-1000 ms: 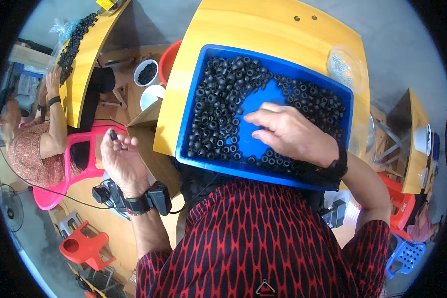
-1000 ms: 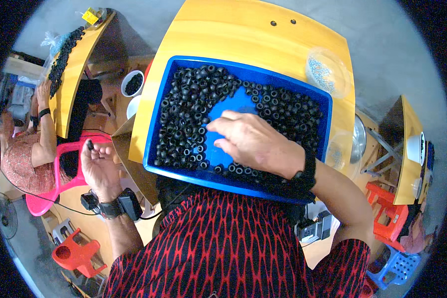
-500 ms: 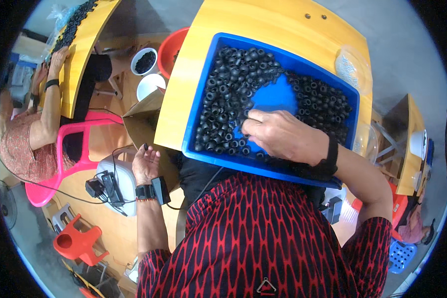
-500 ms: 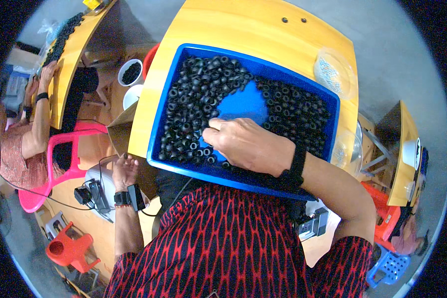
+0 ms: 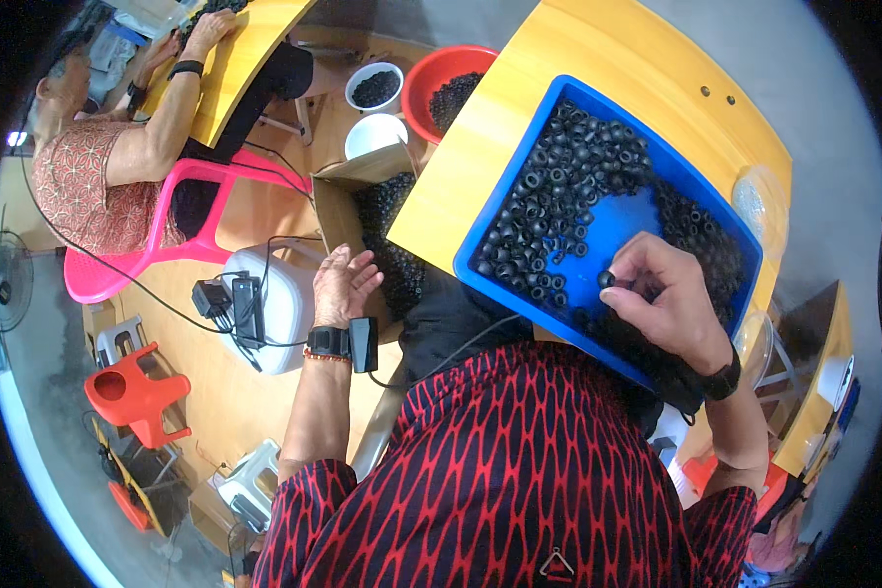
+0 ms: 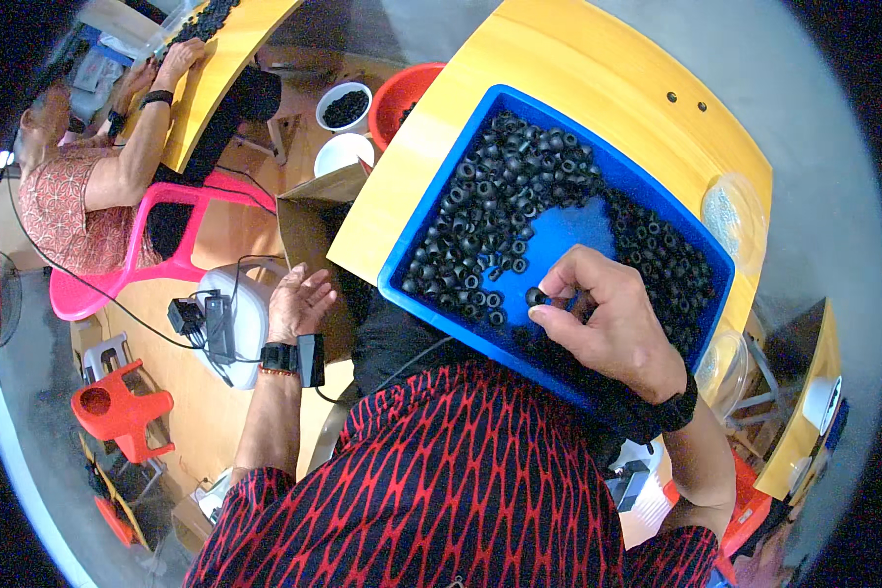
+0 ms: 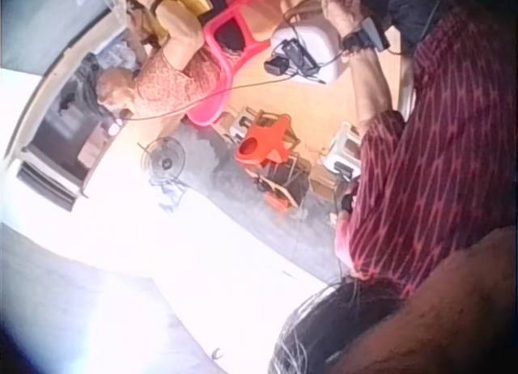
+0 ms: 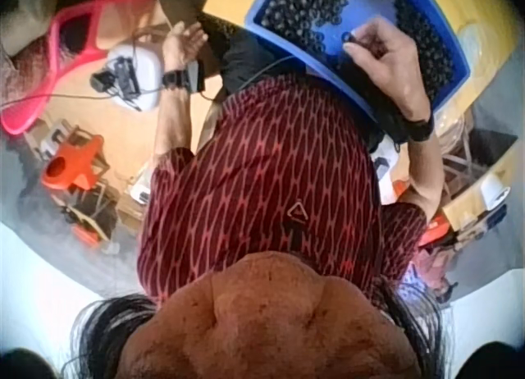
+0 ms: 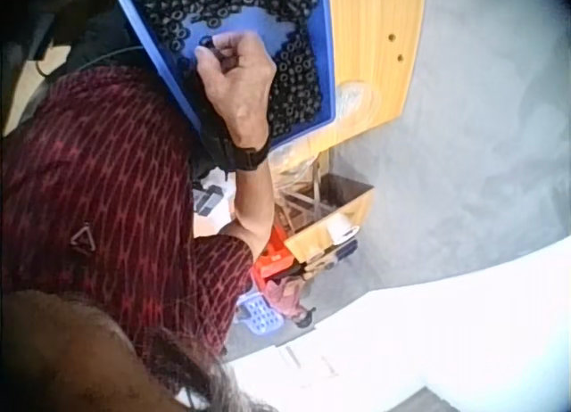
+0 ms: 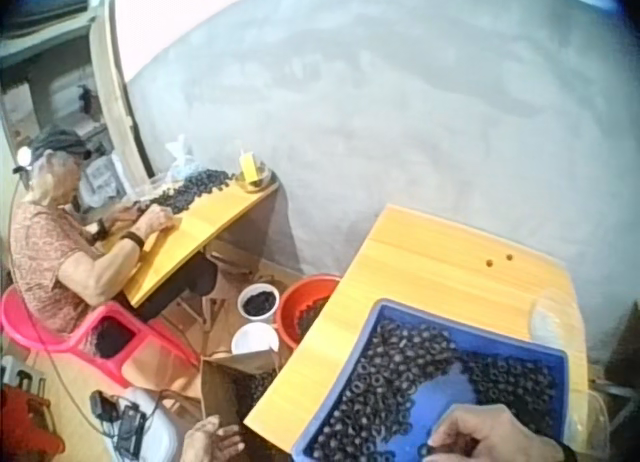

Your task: The person picks up a small metal pin from a plastic container and inserts it into a black rubber ring held in the other hand, then places the assembled component back into the blue tray.

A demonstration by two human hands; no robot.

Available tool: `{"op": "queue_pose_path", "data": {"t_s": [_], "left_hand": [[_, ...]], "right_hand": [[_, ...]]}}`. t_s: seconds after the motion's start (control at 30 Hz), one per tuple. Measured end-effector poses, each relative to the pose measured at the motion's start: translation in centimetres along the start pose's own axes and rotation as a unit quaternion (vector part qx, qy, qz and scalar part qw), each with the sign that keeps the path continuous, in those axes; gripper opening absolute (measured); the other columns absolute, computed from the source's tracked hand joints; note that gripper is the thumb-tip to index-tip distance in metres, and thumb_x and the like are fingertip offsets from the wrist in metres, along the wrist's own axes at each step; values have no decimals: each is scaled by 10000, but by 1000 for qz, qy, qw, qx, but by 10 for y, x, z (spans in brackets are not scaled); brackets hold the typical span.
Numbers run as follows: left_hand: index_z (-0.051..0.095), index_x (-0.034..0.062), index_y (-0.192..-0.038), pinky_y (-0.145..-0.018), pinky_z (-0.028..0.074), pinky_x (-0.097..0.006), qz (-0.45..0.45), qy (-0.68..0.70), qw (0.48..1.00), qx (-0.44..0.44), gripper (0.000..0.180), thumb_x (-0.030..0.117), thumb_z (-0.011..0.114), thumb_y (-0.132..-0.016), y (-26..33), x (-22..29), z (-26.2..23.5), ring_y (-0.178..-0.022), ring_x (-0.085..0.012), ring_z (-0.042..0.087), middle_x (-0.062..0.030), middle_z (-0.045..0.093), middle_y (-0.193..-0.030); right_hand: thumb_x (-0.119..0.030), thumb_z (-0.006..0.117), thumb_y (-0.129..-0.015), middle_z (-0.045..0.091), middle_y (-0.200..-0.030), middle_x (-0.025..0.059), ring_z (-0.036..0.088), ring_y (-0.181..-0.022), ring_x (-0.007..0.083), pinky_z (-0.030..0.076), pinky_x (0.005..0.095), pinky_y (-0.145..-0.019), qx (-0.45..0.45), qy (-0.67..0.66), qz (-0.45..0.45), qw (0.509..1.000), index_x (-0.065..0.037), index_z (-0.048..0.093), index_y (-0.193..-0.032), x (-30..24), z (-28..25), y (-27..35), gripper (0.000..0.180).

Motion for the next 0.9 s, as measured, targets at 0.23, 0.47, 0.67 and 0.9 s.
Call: {"op": "queue_pose_path", "data": {"t_s": [0.23,0.47,0.67,0.9], "left_hand": [[613,51,-1037,-704,557,-342,212,13,969,-125,170,211,609,-980,67,53,55,-799,-195,626,-82,644,-872],[607,-7,-1073,-716,583,-363,218,-135,864,-433,229,200,614,-977,193,29,155,-797,-224,685,-160,693,-937],[594,-32,-1130,-778,600,-351,149,-140,818,-538,292,99,713,-898,230,-17,195,-872,-208,692,-119,677,-1009],[601,-1,-1036,-738,565,-270,117,-203,827,-511,139,-20,654,-909,224,-40,209,-785,-142,666,-68,652,-925]], "right_hand": [[-44,749,-801,633,-834,47,606,-665,93,473,242,-551,25,-18,-71,997,-39,602,-887,-17,11,14,171],[-1,738,-787,599,-846,106,649,-689,201,513,310,-591,109,5,-198,974,-11,584,-903,-37,17,35,193],[49,707,-760,591,-855,126,643,-724,294,528,364,-620,189,36,-269,944,-16,566,-886,-41,13,64,201],[-23,689,-812,566,-887,129,632,-778,313,529,398,-651,191,70,-286,936,0,564,-901,-24,17,86,154]]}}
Point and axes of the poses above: each hand's wrist, its own y-axis away from the middle knuckle, its own z-axis out of the palm, x = y × z, the point moved 5 cm from there along -y, towards the middle knuckle
